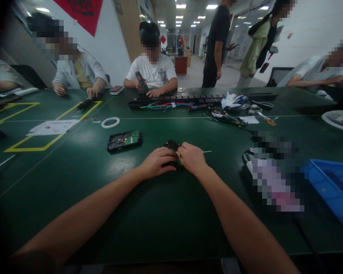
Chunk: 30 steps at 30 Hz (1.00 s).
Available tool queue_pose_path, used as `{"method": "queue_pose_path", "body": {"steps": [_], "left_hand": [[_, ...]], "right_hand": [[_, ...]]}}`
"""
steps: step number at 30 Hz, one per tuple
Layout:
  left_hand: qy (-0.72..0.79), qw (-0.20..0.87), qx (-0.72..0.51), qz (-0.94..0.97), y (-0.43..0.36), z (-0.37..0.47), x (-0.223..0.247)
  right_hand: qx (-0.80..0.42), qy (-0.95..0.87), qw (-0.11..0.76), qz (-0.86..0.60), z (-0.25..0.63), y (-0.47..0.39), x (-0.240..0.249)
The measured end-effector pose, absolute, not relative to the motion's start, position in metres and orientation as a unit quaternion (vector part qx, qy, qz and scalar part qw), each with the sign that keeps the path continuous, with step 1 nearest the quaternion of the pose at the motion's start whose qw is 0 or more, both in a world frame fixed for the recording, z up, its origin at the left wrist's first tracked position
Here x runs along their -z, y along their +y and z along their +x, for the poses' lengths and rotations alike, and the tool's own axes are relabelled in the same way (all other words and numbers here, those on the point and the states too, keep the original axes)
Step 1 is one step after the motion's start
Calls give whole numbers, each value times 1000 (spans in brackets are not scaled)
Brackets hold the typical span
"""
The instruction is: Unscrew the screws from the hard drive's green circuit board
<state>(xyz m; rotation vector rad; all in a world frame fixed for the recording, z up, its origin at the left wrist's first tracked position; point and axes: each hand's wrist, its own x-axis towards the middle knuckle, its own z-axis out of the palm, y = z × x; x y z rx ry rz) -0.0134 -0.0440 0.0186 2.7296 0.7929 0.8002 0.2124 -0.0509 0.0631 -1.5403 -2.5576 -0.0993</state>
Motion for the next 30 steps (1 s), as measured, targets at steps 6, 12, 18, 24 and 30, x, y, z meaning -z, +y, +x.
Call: {"method": "queue_pose_path", "body": {"steps": [6,12,18,24,30], "left_hand": [[268,103,-261,922,-43,-13,-18],[254,95,-274,923,-42,-13,-17],[262,95,-266,923,-43,-13,-18],[247,85,-289,921,-42,-13,-15],[249,83,-289,921,-41,-14,-14]], "right_hand": [[26,-853,66,-517,213,-55,-67],[18,-851,62,-520,213,-58,-69],[18,-850,67,-522,219,-56,-67],[13,-849,73,-524,222,-55,-67],[14,-855,73,-513,220,-57,-68]]}}
